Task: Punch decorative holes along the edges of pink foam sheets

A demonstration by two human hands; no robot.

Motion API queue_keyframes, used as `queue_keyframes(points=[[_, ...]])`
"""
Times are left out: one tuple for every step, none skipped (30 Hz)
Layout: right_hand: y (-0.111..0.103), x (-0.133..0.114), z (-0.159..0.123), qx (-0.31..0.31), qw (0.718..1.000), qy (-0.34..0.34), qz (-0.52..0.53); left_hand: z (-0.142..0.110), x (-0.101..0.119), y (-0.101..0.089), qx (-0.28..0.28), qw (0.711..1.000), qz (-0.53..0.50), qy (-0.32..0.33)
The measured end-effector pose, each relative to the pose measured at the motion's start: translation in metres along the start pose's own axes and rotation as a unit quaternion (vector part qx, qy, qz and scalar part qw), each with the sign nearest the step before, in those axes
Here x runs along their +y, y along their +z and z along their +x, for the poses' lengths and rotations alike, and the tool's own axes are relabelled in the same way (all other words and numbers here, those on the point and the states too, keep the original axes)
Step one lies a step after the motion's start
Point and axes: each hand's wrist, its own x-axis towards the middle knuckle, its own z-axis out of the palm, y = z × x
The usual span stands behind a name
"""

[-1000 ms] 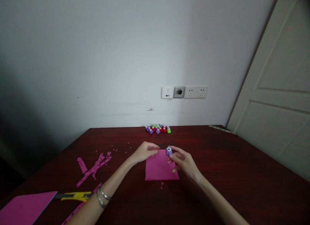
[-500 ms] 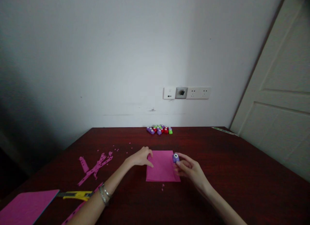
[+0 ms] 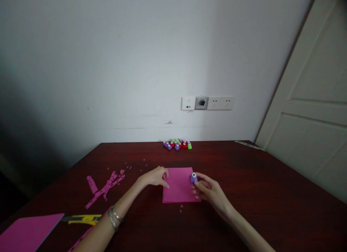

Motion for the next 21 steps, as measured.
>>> queue_keyframes(points=[[0.0006, -0.0005, -0.0009, 0.0, 1.0, 0.002, 0.003, 0.0008, -0.0009, 0.001, -0.002, 1.0, -0.012, -0.004], [0.0011, -0.0011, -0.0017, -0.001, 1.0, 0.004, 0.008, 0.0014, -0.0016, 0.0019, -0.003, 1.0, -0.022, -0.008], [0.0016, -0.0017, -0.0025, -0.003, 1.0, 0.005, 0.013, 0.0018, -0.0021, 0.0025, -0.002, 0.999, -0.03, -0.012], [0.002, -0.0021, -0.0032, -0.006, 1.0, 0.008, 0.017, 0.0019, -0.0022, 0.0029, 0.0, 0.999, -0.035, -0.014], [0.0024, -0.0024, -0.0036, -0.008, 1.0, 0.011, 0.02, 0.0018, -0.0021, 0.0031, 0.003, 0.999, -0.039, -0.014], [0.0026, -0.0024, -0.004, -0.01, 1.0, 0.013, 0.02, 0.0015, -0.0018, 0.0031, 0.004, 0.999, -0.043, -0.011], [0.0027, -0.0022, -0.004, -0.011, 1.0, 0.015, 0.017, 0.0011, -0.0013, 0.0028, 0.003, 0.999, -0.047, -0.007], [0.0027, -0.0017, -0.0039, -0.013, 1.0, 0.015, 0.012, 0.0005, -0.0007, 0.0025, 0.001, 0.999, -0.054, -0.004], [0.0025, -0.0009, -0.0036, -0.015, 1.0, 0.014, 0.005, -0.0001, 0.0, 0.0021, -0.001, 0.998, -0.064, -0.002], [0.0022, 0.0, -0.0031, -0.017, 1.0, 0.014, -0.001, -0.0007, 0.0007, 0.0017, -0.004, 0.997, -0.077, -0.002], [0.0018, 0.001, -0.0025, -0.02, 1.0, 0.014, -0.007, -0.0012, 0.0013, 0.0013, -0.006, 0.996, -0.092, -0.006], [0.0013, 0.0021, -0.0019, -0.022, 1.0, 0.015, -0.013, -0.0016, 0.0019, 0.0009, -0.008, 0.994, -0.109, -0.012], [0.0009, 0.0032, -0.0013, -0.025, 0.999, 0.016, -0.018, -0.002, 0.0024, 0.0005, -0.012, 0.991, -0.13, -0.02], [0.0005, 0.004, -0.001, -0.028, 0.999, 0.016, -0.021, -0.0023, 0.0027, 0.0002, -0.017, 0.988, -0.151, -0.03], [0.0003, 0.0046, -0.0009, -0.031, 0.999, 0.016, -0.024, -0.0026, 0.0028, -0.0003, -0.023, 0.984, -0.171, -0.041], [0.0004, 0.0048, -0.0011, -0.034, 0.999, 0.015, -0.026, -0.0029, 0.0028, -0.0009, -0.029, 0.98, -0.19, -0.051], [0.0006, 0.0046, -0.0016, -0.038, 0.999, 0.014, -0.027, -0.0033, 0.0025, -0.0016, -0.034, 0.976, -0.206, -0.059], [0.0011, 0.004, -0.0024, -0.041, 0.999, 0.013, -0.027, -0.0038, 0.002, -0.0026, -0.039, 0.973, -0.217, -0.063], [0.0017, 0.003, -0.0033, -0.043, 0.999, 0.012, -0.028, -0.0045, 0.0015, -0.0038, -0.043, 0.972, -0.225, -0.062], [0.0025, 0.0017, -0.0044, -0.043, 0.999, 0.013, -0.029, -0.0054, 0.0011, -0.0052, -0.044, 0.971, -0.23, -0.057], [0.0032, 0.0004, -0.0053, -0.043, 0.999, 0.015, -0.03, -0.0064, 0.0008, -0.0068, -0.044, 0.97, -0.234, -0.051]])
